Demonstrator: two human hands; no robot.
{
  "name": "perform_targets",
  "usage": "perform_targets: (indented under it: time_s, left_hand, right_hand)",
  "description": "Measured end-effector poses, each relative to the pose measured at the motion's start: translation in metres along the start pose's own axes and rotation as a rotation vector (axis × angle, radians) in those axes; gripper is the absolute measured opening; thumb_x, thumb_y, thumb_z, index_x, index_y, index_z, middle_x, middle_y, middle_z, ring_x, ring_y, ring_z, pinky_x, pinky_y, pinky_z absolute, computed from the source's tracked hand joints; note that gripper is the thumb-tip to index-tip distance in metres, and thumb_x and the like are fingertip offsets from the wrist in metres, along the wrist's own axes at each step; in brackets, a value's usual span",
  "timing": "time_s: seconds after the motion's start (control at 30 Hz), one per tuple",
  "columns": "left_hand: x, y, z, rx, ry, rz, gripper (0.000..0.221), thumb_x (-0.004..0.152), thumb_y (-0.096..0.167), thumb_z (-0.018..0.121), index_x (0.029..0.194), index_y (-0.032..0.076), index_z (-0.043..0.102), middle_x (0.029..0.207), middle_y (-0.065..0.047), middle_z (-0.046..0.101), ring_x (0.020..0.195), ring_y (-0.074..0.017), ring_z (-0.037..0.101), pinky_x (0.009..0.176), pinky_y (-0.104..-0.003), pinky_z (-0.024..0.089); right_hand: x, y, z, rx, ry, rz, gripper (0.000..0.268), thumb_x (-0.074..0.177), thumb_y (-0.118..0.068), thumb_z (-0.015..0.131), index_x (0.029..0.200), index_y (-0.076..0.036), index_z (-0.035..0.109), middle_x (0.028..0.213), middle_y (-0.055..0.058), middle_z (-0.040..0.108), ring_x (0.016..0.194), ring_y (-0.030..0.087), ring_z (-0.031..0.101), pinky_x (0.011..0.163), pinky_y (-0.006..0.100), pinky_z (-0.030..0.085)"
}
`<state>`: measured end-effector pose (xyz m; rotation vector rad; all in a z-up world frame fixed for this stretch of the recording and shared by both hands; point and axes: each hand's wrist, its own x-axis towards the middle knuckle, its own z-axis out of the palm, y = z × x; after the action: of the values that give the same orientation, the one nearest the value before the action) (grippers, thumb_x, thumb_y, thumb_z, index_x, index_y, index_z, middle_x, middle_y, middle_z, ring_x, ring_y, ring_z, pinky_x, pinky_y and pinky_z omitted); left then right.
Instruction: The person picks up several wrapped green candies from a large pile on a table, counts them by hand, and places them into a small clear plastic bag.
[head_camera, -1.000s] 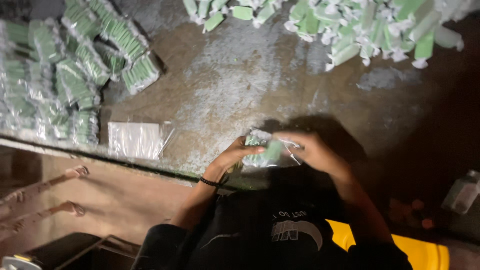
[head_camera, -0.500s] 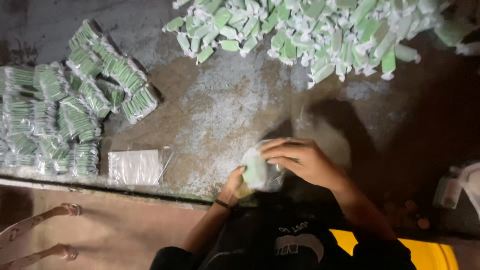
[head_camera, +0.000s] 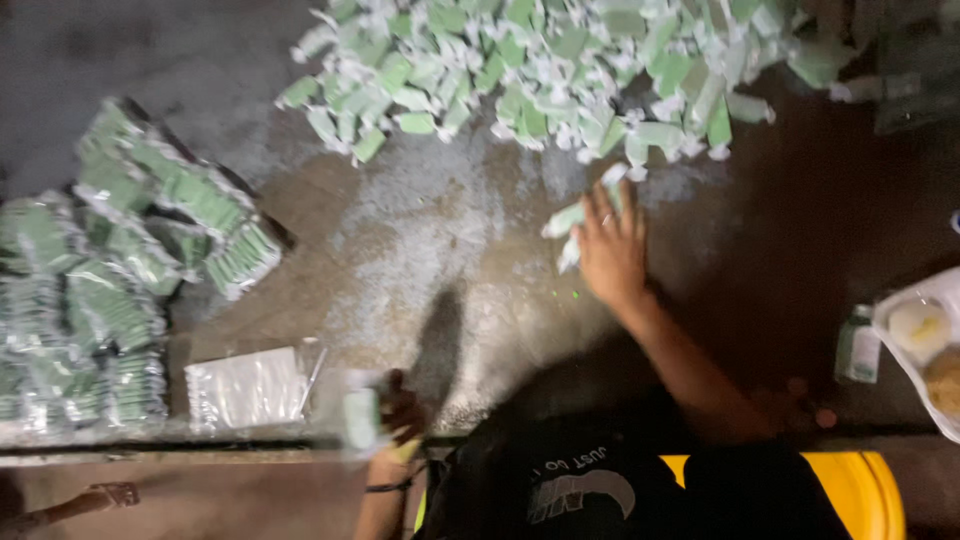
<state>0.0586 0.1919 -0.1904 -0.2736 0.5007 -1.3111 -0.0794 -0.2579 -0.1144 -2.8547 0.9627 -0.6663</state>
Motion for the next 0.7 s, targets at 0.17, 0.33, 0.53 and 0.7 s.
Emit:
perform_targets:
  time_s: [0.17,0.33,0.53,0.7]
  left_hand:
    - [-0.030,0.007,0.042,0.228,-0.274,0.170,0.033,0.107,0.023,0.051,0.137,0.008,0.052,0.095,-0.018,0.070,0.068,-0.0273,0.068,0.044,-0.041,0.058]
    - [-0.019,0.019,0.051,0.317,-0.537,-0.125,0.044,0.104,0.032,0.055,0.138,0.005,0.047,0.119,-0.019,0.065,0.094,-0.0325,0.069,0.071,-0.046,0.062]
    - [-0.032,0.009,0.044,0.292,-0.346,0.126,0.032,0.103,0.025,0.058,0.126,0.003,0.054,0.093,-0.015,0.065,0.063,-0.0236,0.063,0.044,-0.037,0.054]
    - [-0.024,0.011,0.050,0.356,-0.274,0.179,0.036,0.099,0.031,0.065,0.120,0.003,0.054,0.089,-0.014,0.064,0.062,-0.0223,0.060,0.040,-0.034,0.049]
  right_hand:
    - [-0.061,-0.016,-0.061,0.322,0.155,0.008,0.037,0.106,0.000,0.042,0.134,0.000,0.066,0.151,0.018,0.057,0.144,0.047,0.048,0.119,0.061,0.032]
    - [-0.068,-0.013,-0.052,0.365,0.236,0.198,0.030,0.101,-0.004,0.070,0.130,-0.001,0.068,0.131,0.022,0.059,0.113,0.040,0.055,0.101,0.050,0.046]
    - [-0.080,0.020,-0.007,0.340,0.003,0.368,0.051,0.086,-0.011,0.084,0.133,0.000,0.066,0.116,0.025,0.063,0.105,0.041,0.059,0.096,0.047,0.047]
    - [-0.065,0.022,-0.019,0.400,-0.173,0.467,0.035,0.079,-0.018,0.091,0.103,0.000,0.072,0.097,0.021,0.072,0.092,0.038,0.066,0.083,0.047,0.048]
